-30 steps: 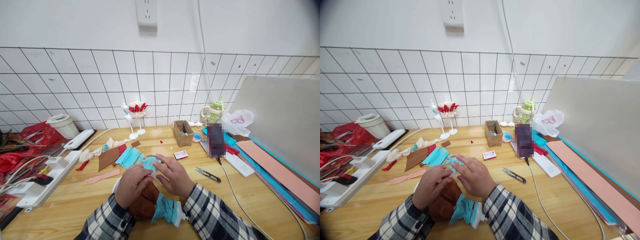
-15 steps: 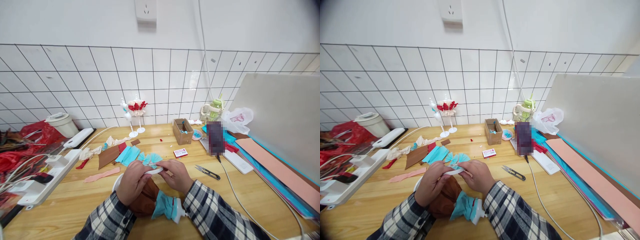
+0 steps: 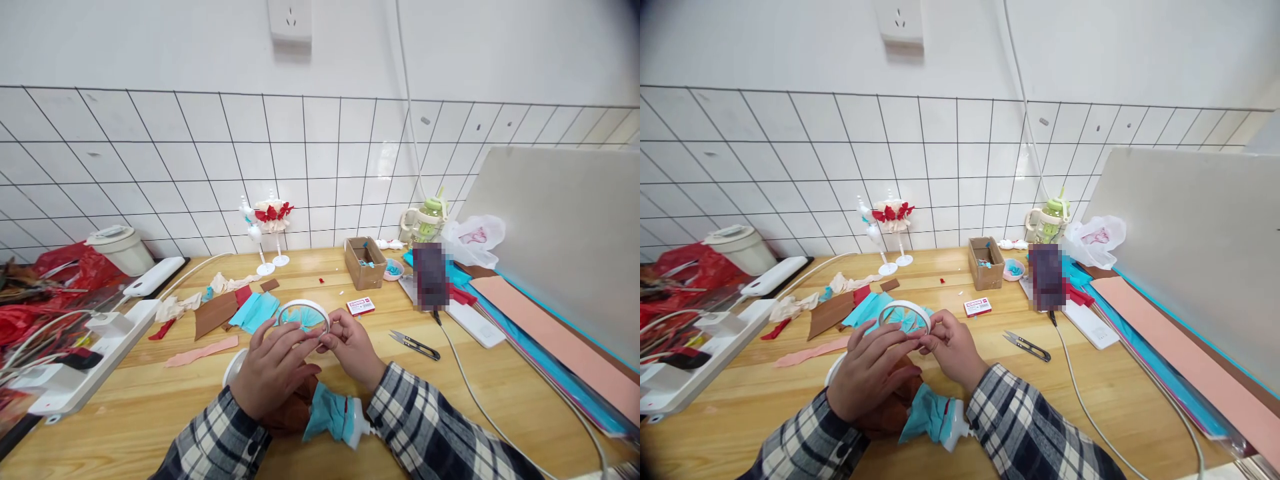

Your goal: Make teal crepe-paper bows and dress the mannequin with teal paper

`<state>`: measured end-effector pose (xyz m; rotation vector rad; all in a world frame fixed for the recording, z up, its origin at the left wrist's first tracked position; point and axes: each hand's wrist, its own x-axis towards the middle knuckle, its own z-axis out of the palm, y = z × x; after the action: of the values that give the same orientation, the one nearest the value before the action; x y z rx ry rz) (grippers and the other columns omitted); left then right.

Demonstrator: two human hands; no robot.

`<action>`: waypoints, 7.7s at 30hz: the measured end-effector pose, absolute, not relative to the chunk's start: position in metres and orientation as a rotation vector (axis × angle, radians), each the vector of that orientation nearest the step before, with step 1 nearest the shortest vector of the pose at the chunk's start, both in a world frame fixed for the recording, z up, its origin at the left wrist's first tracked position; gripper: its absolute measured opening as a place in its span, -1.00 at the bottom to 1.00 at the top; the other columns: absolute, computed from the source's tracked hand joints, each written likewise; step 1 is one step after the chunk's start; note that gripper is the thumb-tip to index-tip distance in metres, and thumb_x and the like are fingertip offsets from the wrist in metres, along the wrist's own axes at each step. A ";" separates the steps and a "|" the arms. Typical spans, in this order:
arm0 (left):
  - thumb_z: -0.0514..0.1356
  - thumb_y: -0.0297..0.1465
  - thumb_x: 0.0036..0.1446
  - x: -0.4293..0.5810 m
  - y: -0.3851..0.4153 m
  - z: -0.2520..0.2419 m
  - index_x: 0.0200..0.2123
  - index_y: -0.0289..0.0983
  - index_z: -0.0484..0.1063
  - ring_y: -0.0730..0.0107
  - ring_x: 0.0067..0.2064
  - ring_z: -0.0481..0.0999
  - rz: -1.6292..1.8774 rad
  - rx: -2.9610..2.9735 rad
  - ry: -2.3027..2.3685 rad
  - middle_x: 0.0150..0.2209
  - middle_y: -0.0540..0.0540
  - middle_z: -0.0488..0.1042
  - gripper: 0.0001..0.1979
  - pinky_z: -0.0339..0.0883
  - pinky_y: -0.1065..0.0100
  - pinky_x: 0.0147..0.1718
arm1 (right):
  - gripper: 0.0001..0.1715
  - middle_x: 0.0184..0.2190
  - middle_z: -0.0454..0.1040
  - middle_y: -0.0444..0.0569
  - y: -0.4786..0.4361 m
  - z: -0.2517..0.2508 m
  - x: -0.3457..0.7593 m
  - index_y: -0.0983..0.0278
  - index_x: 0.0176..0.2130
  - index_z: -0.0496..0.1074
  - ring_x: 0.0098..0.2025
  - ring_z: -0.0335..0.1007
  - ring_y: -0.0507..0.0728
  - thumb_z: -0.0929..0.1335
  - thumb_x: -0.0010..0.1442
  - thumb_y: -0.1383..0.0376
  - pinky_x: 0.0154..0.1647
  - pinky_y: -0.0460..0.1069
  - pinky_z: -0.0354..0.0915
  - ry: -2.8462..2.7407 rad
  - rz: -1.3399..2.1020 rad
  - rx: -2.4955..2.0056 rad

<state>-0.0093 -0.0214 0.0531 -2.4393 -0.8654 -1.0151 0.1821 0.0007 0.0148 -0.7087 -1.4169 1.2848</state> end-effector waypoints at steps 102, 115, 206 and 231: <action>0.18 -0.11 0.11 0.002 -0.019 0.037 -0.30 -0.23 0.55 0.22 -0.27 0.59 -1.900 -2.364 -2.345 -0.34 -0.08 0.62 -0.69 0.43 0.38 -0.45 | -0.82 -0.54 0.33 -0.13 -0.001 0.017 0.171 0.27 -0.46 0.48 -0.51 0.17 0.00 0.41 0.08 0.22 -0.50 -0.09 0.10 -1.652 0.871 -0.976; 0.39 -0.27 -0.12 0.011 -0.016 0.034 -0.33 -0.28 0.45 0.36 -0.29 0.56 -2.704 -2.235 -2.264 -0.37 -0.05 0.59 -0.70 0.44 0.38 -0.23 | -0.59 -0.59 0.34 -0.19 0.000 0.018 0.166 0.33 -0.38 0.49 -0.66 0.05 -0.09 0.45 -0.05 0.02 -0.66 -0.13 -0.01 -1.234 1.594 -0.964; 0.38 -0.39 -0.08 0.010 -0.017 0.032 0.19 -0.16 0.17 0.32 -0.20 0.62 -2.713 -2.079 -2.429 0.21 -0.27 0.31 -0.24 0.48 0.32 -0.15 | -0.76 -0.47 0.39 -0.16 -0.010 0.019 0.163 0.22 -0.30 0.33 -0.45 0.25 0.04 0.20 0.33 0.18 -0.43 -0.10 0.04 -1.989 0.809 -1.219; 0.31 -0.42 -0.07 0.013 -0.020 0.038 0.23 -0.15 0.12 0.54 -0.42 0.57 -2.468 -2.298 -2.353 0.25 -0.34 0.22 -0.23 0.47 0.37 -0.28 | -0.73 -0.42 0.43 -0.12 -0.012 0.018 0.165 0.21 -0.24 0.29 -0.38 0.32 0.08 0.18 0.33 0.09 -0.39 -0.08 0.03 -2.053 0.721 -1.287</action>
<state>0.0133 -0.0205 0.0381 -2.2980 -2.3530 -2.4684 0.1649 -0.0115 0.0176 -1.2868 -2.0531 0.7213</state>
